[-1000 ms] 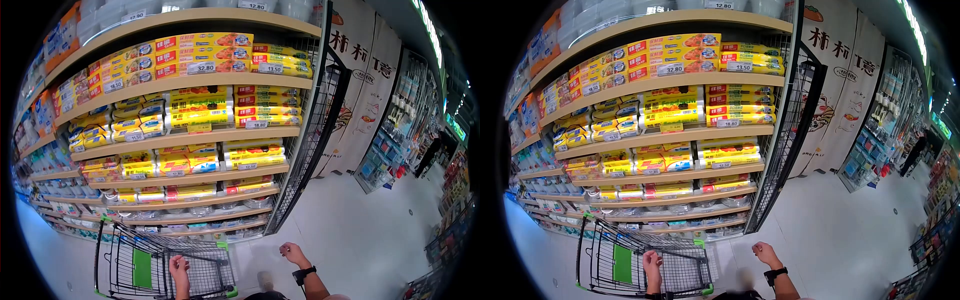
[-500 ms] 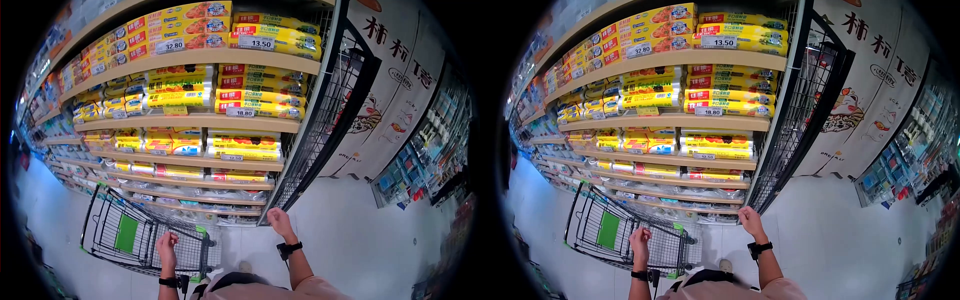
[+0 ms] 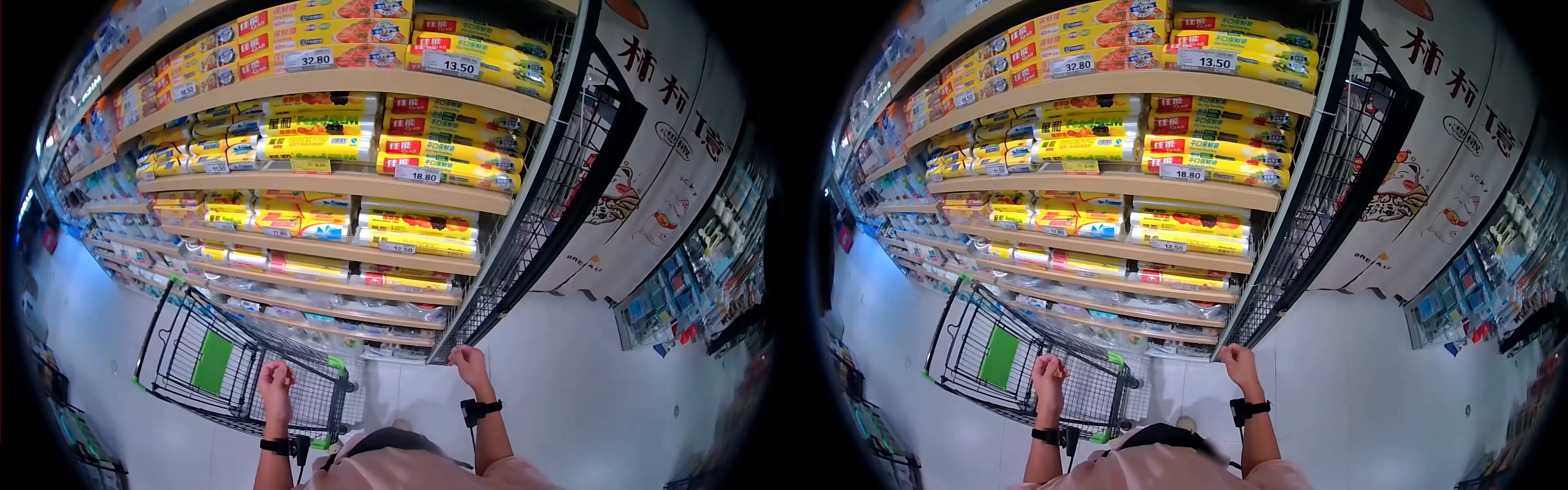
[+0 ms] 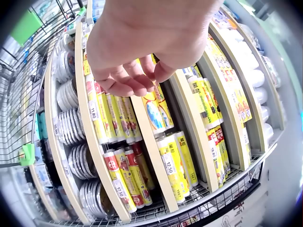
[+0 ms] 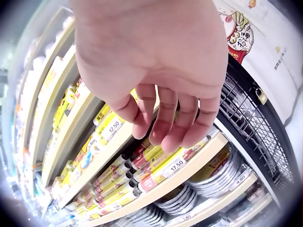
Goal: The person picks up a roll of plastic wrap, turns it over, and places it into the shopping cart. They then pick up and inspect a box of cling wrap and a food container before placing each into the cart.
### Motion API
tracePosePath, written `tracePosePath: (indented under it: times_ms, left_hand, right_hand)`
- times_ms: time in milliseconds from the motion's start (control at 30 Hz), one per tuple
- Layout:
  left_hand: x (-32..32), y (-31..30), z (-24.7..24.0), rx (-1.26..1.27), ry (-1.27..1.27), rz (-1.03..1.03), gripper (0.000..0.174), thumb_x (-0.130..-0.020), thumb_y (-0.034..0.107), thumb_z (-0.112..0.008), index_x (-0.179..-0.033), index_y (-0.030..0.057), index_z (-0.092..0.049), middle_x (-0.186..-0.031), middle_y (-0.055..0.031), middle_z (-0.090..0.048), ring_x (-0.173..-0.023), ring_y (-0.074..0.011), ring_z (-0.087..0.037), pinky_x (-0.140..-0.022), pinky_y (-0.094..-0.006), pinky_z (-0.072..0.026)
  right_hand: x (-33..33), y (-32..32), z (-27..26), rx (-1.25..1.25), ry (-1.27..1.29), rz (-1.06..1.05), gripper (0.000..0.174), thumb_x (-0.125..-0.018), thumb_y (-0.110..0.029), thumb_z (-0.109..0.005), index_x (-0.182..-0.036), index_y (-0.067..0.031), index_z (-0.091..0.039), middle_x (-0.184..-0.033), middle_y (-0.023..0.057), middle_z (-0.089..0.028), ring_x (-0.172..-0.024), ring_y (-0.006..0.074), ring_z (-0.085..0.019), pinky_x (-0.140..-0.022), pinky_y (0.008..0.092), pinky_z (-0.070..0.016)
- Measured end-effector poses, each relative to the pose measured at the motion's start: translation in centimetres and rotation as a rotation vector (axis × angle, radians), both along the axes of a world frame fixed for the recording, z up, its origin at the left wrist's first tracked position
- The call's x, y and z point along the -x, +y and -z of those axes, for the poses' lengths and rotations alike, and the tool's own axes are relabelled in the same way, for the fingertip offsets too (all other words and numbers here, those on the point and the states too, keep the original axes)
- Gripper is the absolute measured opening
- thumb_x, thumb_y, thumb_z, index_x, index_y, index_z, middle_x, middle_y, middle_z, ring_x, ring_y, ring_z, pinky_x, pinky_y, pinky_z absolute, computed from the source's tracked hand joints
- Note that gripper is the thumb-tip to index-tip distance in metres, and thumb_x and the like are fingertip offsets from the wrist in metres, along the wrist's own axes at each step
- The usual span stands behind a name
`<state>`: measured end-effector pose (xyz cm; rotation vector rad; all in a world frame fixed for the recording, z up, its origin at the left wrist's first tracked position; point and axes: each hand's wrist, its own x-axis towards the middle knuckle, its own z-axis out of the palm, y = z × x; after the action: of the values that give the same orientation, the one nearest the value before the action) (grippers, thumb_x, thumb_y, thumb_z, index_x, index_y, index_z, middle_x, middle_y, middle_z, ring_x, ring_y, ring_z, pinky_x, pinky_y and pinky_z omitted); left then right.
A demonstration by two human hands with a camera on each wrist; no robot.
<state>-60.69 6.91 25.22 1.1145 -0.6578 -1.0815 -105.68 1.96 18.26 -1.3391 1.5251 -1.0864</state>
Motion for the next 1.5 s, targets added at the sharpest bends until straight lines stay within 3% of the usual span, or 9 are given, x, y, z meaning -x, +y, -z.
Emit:
tracePosePath:
  times_ms: [267, 600, 900, 1100, 1133, 1233, 1267, 1400, 1500]
  left_hand:
    - [-1.5, 1.1, -0.2, -0.009, 0.042, -0.054, 0.008, -0.092, 0.01, -0.06, -0.095, 0.0071, -0.054, -0.08, -0.0035, -0.057, -0.069, -0.0122, -0.054, -0.062, -0.0261, -0.0464]
    - [-5.0, 2.9, 1.9, -0.065, 0.109, -0.172, 0.019, -0.081, -0.003, -0.054, -0.094, 0.0108, -0.052, -0.067, 0.0041, -0.047, -0.047, -0.0034, -0.031, -0.043, -0.0216, -0.0223]
    - [-3.3, 8.1, 10.4, -0.249, -0.153, -0.308, 0.012, -0.085, 0.002, -0.06, -0.095, 0.0068, -0.056, -0.068, 0.0029, -0.05, -0.049, -0.0049, -0.04, -0.042, -0.0228, -0.0305]
    - [-3.1, 14.1, 17.7, -0.409, -0.31, -0.386, 0.012, -0.085, 0.003, -0.061, -0.098, 0.0027, -0.059, -0.075, -0.0015, -0.059, -0.068, -0.0105, -0.059, -0.065, -0.0247, -0.0496]
    - [-3.7, 14.7, 18.1, -0.529, -0.426, -0.357, 0.017, -0.085, 0.007, -0.061, -0.102, 0.0031, -0.064, -0.088, -0.0057, -0.065, -0.086, -0.0149, -0.063, -0.079, -0.0326, -0.0513]
    - [-5.9, 15.7, 16.5, -0.822, -1.501, 0.198, 0.027, -0.085, 0.016, -0.06, -0.108, 0.0059, -0.068, -0.113, -0.0123, -0.064, -0.114, -0.0236, -0.057, -0.099, -0.0447, -0.0432]
    - [-7.1, 16.0, 18.6, -0.891, -1.555, 0.328, 0.034, -0.086, 0.023, -0.056, -0.115, 0.0082, -0.068, -0.137, -0.0184, -0.051, -0.139, -0.0333, -0.035, -0.114, -0.0557, -0.0232]
    - [-10.3, 17.2, 24.9, -1.022, -1.623, 0.4, 0.035, -0.093, 0.024, -0.047, -0.12, 0.0108, -0.066, -0.15, -0.0228, -0.039, -0.147, -0.0397, -0.021, -0.117, -0.0631, -0.0034]
    - [-11.1, 17.2, 25.1, -0.946, -1.651, 0.478, 0.037, -0.095, 0.027, -0.046, -0.124, 0.0128, -0.064, -0.149, -0.0223, -0.04, -0.146, -0.0396, -0.023, -0.117, -0.0631, -0.0041]
  right_hand:
    - [-2.7, 0.0, -2.3, 0.1, 0.006, 0.022, 0.012, -0.093, -0.001, -0.051, -0.092, 0.002, -0.063, -0.072, 0.0049, -0.065, -0.069, 0.0098, -0.062, -0.065, 0.0244, -0.0507]
    - [-5.5, -1.8, -3.3, 0.078, 0.079, -0.081, 0.026, -0.083, 0.006, -0.038, -0.082, 0.0004, -0.063, -0.063, 0.0001, -0.057, -0.054, 0.0063, -0.049, -0.049, 0.023, -0.0379]
    - [-6.2, -3.3, -0.6, 0.048, 0.031, -0.319, 0.027, -0.084, 0.007, -0.038, -0.087, 0.0006, -0.063, -0.06, -0.001, -0.053, -0.054, 0.0065, -0.048, -0.05, 0.023, -0.0379]
    - [-4.9, -3.0, 1.6, 0.011, 0.047, -0.428, 0.027, -0.086, 0.008, -0.038, -0.088, -0.0001, -0.064, -0.059, 0.0006, -0.054, -0.053, 0.0084, -0.05, -0.05, 0.0248, -0.0399]
    - [-4.5, -2.6, 1.9, 0.0, 0.096, -0.422, 0.026, -0.087, 0.007, -0.038, -0.089, 0.0005, -0.063, -0.058, 0.0011, -0.053, -0.052, 0.0088, -0.049, -0.05, 0.025, -0.0392]
    - [-3.4, -0.6, 1.6, -0.047, 0.168, -0.404, 0.026, -0.087, 0.007, -0.037, -0.09, 0.001, -0.063, -0.057, 0.0014, -0.054, -0.051, 0.0087, -0.049, -0.05, 0.0245, -0.0384]
    - [-3.1, 0.3, 2.0, -0.081, 0.1, -0.389, 0.026, -0.087, 0.007, -0.037, -0.09, 0.0014, -0.062, -0.057, 0.0022, -0.055, -0.051, 0.0085, -0.048, -0.049, 0.0237, -0.0377]
    - [-2.1, 4.1, 2.7, -0.144, 0.169, -0.363, 0.027, -0.087, 0.007, -0.037, -0.09, 0.0011, -0.063, -0.057, 0.0033, -0.056, -0.051, 0.0082, -0.048, -0.049, 0.0229, -0.038]
    - [-2.9, 6.6, 3.2, -0.186, 0.239, -0.324, 0.029, -0.085, 0.008, -0.036, -0.09, 0.001, -0.064, -0.057, 0.0036, -0.056, -0.051, 0.0083, -0.049, -0.049, 0.0229, -0.0394]
